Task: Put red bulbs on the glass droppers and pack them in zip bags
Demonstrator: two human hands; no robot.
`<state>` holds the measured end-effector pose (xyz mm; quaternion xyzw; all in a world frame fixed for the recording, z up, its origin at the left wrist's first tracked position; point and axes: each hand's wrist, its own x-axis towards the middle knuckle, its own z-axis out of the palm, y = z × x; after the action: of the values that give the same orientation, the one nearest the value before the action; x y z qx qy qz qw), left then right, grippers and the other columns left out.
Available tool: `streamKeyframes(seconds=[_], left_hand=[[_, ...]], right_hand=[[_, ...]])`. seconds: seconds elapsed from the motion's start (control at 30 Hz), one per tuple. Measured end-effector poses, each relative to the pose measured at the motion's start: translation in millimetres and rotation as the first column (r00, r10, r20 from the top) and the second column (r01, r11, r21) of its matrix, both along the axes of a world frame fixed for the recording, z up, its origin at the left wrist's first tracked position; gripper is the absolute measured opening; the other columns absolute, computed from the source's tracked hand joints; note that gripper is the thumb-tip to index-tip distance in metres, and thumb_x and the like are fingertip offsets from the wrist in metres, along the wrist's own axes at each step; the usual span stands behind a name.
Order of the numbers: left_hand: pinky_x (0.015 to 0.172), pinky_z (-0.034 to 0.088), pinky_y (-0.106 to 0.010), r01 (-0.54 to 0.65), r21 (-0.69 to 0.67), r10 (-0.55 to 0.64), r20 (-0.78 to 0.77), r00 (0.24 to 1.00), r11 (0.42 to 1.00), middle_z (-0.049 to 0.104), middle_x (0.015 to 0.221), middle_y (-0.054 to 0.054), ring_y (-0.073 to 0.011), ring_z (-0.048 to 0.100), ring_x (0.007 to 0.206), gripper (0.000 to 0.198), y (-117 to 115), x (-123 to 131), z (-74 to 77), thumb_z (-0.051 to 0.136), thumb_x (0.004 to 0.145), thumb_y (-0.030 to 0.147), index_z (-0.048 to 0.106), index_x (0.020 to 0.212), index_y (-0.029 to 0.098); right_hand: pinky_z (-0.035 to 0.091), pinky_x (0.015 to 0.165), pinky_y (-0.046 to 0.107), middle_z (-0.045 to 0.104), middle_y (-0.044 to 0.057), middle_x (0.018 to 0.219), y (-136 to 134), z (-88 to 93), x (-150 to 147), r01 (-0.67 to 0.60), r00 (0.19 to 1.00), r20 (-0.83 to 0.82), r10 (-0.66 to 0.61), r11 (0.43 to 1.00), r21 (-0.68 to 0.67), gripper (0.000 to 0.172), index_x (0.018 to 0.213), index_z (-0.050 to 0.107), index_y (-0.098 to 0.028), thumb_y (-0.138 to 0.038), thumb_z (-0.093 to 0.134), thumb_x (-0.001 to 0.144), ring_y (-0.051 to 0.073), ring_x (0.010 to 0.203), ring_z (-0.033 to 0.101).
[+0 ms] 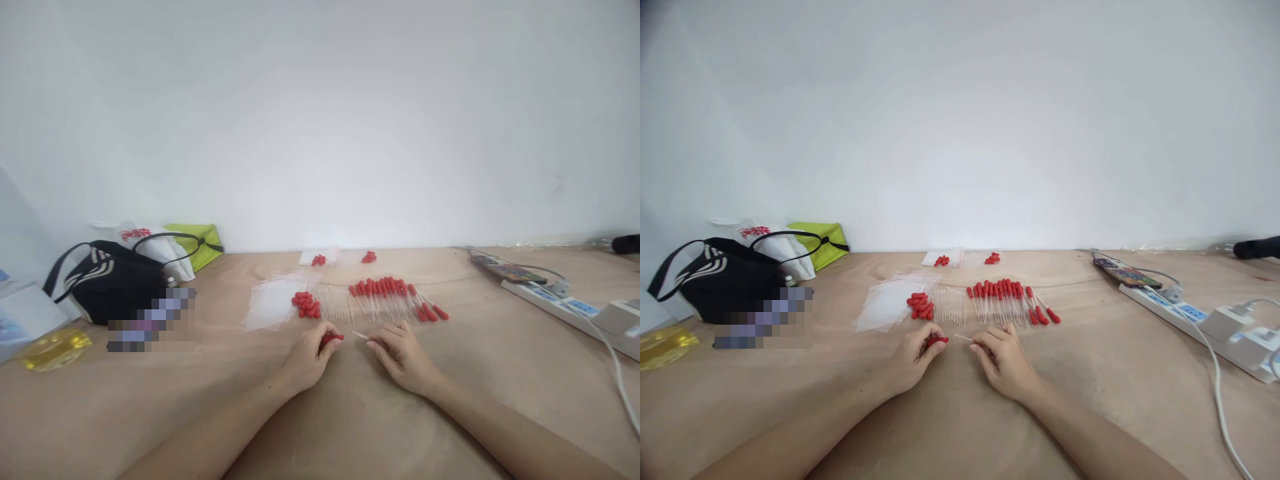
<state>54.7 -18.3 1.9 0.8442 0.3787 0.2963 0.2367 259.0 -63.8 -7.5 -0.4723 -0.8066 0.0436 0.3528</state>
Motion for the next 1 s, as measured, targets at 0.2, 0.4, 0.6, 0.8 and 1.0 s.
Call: streamKeyframes(seconds=[0.2,0.4,0.6,0.8,1.0], left_hand=[[0.061,0.042,-0.024,0.078,-0.078,-0.07,0.092,0.993,0.994,0.059,0.068,0.001,-0.0134,0.056,0.064,0.01,0.5,-2.8,-2.6,0.042,0.084,0.025,0.048,0.084,0.017],[0.064,0.041,-0.024,0.07,-0.003,-0.069,0.054,0.996,0.998,0.059,0.076,0.0,-0.0122,0.053,0.067,0.008,-3.4,-1.7,1.3,0.045,0.083,0.022,0.051,0.084,0.017],[0.062,0.041,-0.023,0.068,-0.018,-0.067,0.074,0.995,0.998,0.058,0.074,0.0,-0.0125,0.053,0.066,0.01,-4.5,-3.0,1.6,0.043,0.084,0.023,0.05,0.085,0.017],[0.061,0.042,-0.023,0.089,-0.032,-0.085,0.107,0.991,0.996,0.061,0.074,-0.001,-0.013,0.056,0.065,0.011,-3.0,-4.4,-1.6,0.045,0.083,0.025,0.051,0.086,0.017],[0.054,0.041,-0.02,0.122,-0.022,-0.12,0.082,0.989,0.992,0.059,0.067,0.0,-0.0105,0.053,0.056,0.016,-2.3,-4.7,-5.3,0.045,0.083,0.024,0.057,0.091,0.016]], right_hand=[[0.028,0.066,0.028,0.06,0.0,0.068,-1.0,-0.3,-5.9,-0.031,0.999,0.042,0.03,0.999,0.03,0.019,0.083,0.057,-0.02,-0.022,0.039,0.085,0.01,0.059,0.051],[0.028,0.066,0.028,0.061,0.0,0.068,-2.9,2.3,-7.3,-0.05,0.999,0.02,0.05,0.999,0.012,0.018,0.083,0.058,-0.02,-0.022,0.04,0.084,0.011,0.058,0.05],[0.029,0.065,0.028,0.062,0.001,0.069,-3.2,1.2,-6.8,-0.047,0.999,0.003,0.047,0.997,0.059,0.02,0.087,0.059,-0.021,-0.022,0.039,0.085,0.011,0.059,0.052],[0.029,0.067,0.029,0.062,0.001,0.069,-3.0,0.9,-6.9,-0.043,0.999,0.007,0.043,0.999,0.013,0.021,0.088,0.06,-0.022,-0.023,0.039,0.085,0.012,0.059,0.052],[0.027,0.067,0.029,0.062,0.001,0.071,-0.6,-1.6,-5.4,-0.091,0.995,0.044,0.091,0.996,0.003,0.022,0.087,0.06,-0.022,-0.021,0.038,0.086,0.011,0.061,0.051]])
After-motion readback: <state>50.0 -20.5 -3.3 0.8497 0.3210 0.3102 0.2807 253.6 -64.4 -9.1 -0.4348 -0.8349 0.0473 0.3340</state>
